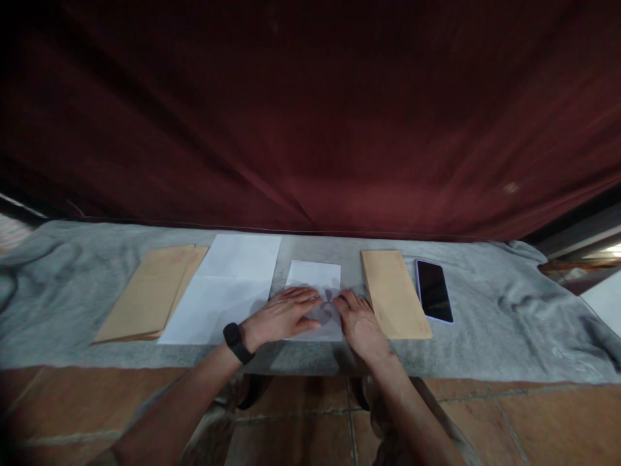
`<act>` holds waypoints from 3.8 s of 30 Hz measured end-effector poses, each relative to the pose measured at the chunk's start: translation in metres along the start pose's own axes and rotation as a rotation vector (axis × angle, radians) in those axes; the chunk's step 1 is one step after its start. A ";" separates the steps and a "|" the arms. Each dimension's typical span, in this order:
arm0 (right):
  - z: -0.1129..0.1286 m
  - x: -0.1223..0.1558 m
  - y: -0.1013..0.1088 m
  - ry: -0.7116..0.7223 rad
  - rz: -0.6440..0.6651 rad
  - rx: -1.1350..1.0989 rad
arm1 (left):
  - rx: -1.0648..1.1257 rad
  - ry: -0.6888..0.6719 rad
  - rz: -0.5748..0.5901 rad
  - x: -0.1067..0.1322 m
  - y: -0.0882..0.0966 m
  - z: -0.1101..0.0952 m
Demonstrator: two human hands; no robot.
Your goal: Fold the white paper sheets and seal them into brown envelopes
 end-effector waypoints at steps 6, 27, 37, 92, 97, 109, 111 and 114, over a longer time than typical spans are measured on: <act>0.003 -0.002 0.003 0.006 0.024 0.018 | -0.036 -0.052 0.093 0.002 0.001 -0.016; -0.002 -0.014 0.010 -0.169 0.045 -0.100 | 0.386 0.436 0.024 0.030 0.045 0.055; -0.007 -0.025 0.000 -0.322 -0.040 -0.062 | 0.354 0.533 -0.240 0.006 0.027 0.084; 0.015 -0.028 -0.009 -0.343 -0.203 0.155 | -0.206 0.742 -0.101 -0.010 0.026 0.080; 0.027 -0.033 -0.018 -0.184 -0.184 -0.009 | -0.237 0.748 -0.084 -0.012 0.029 0.072; 0.027 -0.039 -0.039 -0.177 -0.152 -0.024 | -0.260 0.749 -0.075 -0.012 0.028 0.067; 0.027 -0.039 -0.041 -0.190 -0.157 -0.019 | -0.260 0.748 -0.079 -0.011 0.028 0.064; 0.026 -0.040 -0.042 -0.207 -0.161 -0.023 | -0.268 0.759 -0.094 -0.011 0.029 0.061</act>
Point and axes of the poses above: each hand's wrist, its own x-axis away from the middle knuckle, its own y-axis out of the back of the hand, z = x × y, the point moved 5 cm from there along -x, towards the middle knuckle, and after that the axes turned 6 degrees about -z, right-handed, at the moved point
